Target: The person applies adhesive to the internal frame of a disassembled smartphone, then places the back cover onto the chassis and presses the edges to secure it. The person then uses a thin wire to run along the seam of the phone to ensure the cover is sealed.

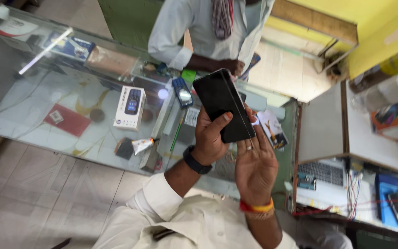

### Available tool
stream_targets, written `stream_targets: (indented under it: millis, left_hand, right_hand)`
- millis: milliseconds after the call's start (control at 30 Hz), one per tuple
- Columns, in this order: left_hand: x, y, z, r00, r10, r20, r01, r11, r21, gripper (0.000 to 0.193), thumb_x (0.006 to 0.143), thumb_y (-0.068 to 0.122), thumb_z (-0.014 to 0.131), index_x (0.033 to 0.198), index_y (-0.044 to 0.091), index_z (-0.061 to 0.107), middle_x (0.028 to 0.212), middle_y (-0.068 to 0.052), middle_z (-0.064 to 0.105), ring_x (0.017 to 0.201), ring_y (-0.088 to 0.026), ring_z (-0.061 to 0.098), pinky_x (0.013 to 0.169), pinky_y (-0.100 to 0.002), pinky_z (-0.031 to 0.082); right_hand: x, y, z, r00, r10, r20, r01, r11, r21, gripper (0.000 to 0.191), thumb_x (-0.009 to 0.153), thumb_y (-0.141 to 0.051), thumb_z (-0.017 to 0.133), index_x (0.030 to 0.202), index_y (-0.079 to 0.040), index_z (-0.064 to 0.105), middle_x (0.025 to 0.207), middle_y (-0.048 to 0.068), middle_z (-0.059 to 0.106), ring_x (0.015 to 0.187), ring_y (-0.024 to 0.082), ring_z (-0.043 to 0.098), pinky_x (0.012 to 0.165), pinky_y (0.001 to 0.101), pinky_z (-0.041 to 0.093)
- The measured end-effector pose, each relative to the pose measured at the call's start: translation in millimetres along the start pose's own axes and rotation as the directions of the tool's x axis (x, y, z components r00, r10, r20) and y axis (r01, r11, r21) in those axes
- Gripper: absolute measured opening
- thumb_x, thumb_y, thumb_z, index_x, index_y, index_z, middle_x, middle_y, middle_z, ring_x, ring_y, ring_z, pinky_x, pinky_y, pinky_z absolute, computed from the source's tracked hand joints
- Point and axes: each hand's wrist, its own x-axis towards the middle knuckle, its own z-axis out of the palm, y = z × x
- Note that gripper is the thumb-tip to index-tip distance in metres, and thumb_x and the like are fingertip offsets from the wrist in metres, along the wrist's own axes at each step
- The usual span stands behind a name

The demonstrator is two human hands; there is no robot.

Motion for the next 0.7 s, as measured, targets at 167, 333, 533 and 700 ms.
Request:
stream_targets:
  millis: [167,333,533,700]
  left_hand:
    - [-11.2,15.9,-16.0,0.992,-0.114,0.055,0.083,0.916,0.391,0.041,0.106,0.001,0.060,0.145,0.000,0.045,0.125,-0.015,0.068,0.115,-0.021,0.069,0.106,-0.039,0.057]
    - [-55.3,16.6,-30.0,0.946,-0.322,0.043,0.240,0.782,0.575,0.045,0.105,0.000,0.055,0.148,0.000,0.042,0.125,-0.010,0.068,0.115,-0.014,0.067,0.106,-0.031,0.055]
    - [-53.7,-8.4,-57.4,0.907,-0.419,0.050,0.273,0.673,0.687,0.049,0.104,-0.001,0.060,0.149,-0.001,0.042,0.132,-0.006,0.060,0.123,-0.010,0.056,0.107,-0.028,0.049]
    - [-70.4,-12.1,-77.4,0.907,-0.421,-0.032,0.358,0.726,0.587,0.049,0.104,-0.002,0.060,0.149,-0.001,0.042,0.133,-0.007,0.060,0.124,-0.010,0.058,0.110,-0.029,0.050]
  right_hand:
    - [18.4,-8.5,-7.2,0.978,0.116,0.172,-0.022,0.883,-0.469,0.118,0.070,-0.044,0.095,0.157,0.012,0.037,0.150,0.012,0.052,0.136,0.018,0.054,0.117,0.0335,0.045]
    - [-8.0,-8.0,-22.4,0.986,0.167,-0.007,-0.143,0.814,-0.563,0.101,0.071,-0.048,0.094,0.142,0.014,0.056,0.120,0.006,0.068,0.108,0.012,0.063,0.096,0.0266,0.050]
    - [4.5,-9.0,-26.0,0.994,0.069,-0.081,-0.102,0.840,-0.533,0.084,0.074,-0.040,0.096,0.133,0.009,0.061,0.114,0.006,0.072,0.100,0.013,0.068,0.088,0.0270,0.055]
    - [-10.1,8.9,-40.3,0.986,0.121,-0.111,-0.158,0.885,-0.437,0.081,0.078,-0.037,0.096,0.134,0.009,0.060,0.122,0.008,0.071,0.109,0.014,0.067,0.097,0.0277,0.053]
